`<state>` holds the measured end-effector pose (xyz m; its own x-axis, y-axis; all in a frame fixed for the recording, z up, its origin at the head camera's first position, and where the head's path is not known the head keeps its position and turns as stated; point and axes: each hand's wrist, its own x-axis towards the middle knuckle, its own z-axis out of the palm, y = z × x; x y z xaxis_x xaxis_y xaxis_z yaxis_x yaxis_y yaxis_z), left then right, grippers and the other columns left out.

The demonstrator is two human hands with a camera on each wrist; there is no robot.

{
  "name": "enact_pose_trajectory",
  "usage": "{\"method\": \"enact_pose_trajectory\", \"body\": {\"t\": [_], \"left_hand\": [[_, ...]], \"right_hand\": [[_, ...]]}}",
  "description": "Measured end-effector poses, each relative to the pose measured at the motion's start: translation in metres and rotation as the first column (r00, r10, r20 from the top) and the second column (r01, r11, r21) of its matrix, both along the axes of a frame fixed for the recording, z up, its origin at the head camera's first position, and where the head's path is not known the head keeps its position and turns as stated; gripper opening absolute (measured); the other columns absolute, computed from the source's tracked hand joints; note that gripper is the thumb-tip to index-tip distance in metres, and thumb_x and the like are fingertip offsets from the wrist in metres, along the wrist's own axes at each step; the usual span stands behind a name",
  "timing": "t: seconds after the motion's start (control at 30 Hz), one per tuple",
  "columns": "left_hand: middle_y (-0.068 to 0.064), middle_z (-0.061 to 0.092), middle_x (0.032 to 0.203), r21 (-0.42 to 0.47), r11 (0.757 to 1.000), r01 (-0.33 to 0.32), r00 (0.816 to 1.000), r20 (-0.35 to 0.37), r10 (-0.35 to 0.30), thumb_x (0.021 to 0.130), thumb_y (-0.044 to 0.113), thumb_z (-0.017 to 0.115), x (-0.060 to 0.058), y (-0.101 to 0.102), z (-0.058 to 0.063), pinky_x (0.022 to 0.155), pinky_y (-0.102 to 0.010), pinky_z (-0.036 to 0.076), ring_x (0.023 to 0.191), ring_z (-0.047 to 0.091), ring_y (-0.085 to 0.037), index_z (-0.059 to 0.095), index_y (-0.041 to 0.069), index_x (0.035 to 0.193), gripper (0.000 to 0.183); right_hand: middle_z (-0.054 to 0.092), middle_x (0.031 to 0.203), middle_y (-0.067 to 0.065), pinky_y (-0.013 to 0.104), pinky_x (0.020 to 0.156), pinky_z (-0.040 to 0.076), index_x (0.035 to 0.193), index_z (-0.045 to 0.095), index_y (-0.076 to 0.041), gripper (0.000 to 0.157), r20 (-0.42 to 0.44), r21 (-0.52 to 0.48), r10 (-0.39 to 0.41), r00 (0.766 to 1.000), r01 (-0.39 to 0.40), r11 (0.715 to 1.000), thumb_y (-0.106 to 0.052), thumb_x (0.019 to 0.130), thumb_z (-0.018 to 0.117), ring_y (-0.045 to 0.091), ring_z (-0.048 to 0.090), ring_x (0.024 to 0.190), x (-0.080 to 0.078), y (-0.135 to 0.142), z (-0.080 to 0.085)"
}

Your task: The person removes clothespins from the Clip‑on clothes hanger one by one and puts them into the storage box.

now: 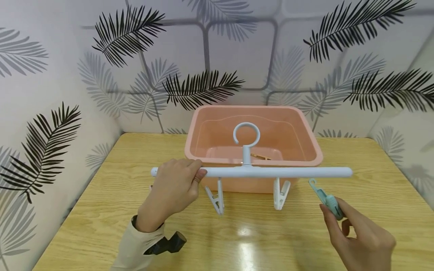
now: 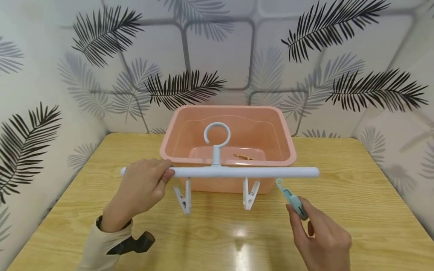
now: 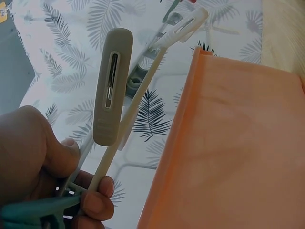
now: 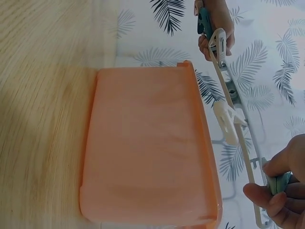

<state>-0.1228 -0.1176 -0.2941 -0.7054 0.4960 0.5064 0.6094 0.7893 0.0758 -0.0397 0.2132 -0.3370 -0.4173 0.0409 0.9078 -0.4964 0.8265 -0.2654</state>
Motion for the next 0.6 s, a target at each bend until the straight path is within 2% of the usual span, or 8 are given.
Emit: {"method": "enact_pose_trajectory", "body": {"t": [0.3,0.6], "left_hand": [[0.005,0.028,0.056,-0.005,1.000,0.004,1.000,-0.022,-0.004,0.096,0.015,0.055,0.0015,-0.0020,0.0019,0.046,-0.026,0.024,0.047,0.026,-0.012,0.039,0.015,0.064,0.036],[0.005,0.029,0.055,-0.017,1.000,-0.009,1.000,-0.013,0.009,0.096,0.015,0.056,0.0031,-0.0059,0.0019,0.046,-0.025,0.025,0.047,0.027,-0.012,0.039,0.015,0.065,0.035]], "right_hand": [[0.063,0.060,0.009,0.007,0.047,0.031,0.084,0.071,0.008,0.059,0.074,0.015,0.008,0.997,-0.009,1.000,-0.048,0.093,0.058,-0.006,0.041,0.045,-0.0019,0.0070,-0.0063],[0.063,0.059,0.006,0.007,0.045,0.033,0.084,0.072,0.007,0.057,0.063,0.053,0.031,0.998,-0.034,0.998,-0.047,0.094,0.057,-0.003,0.042,0.046,-0.0007,0.0050,-0.0020]]}}
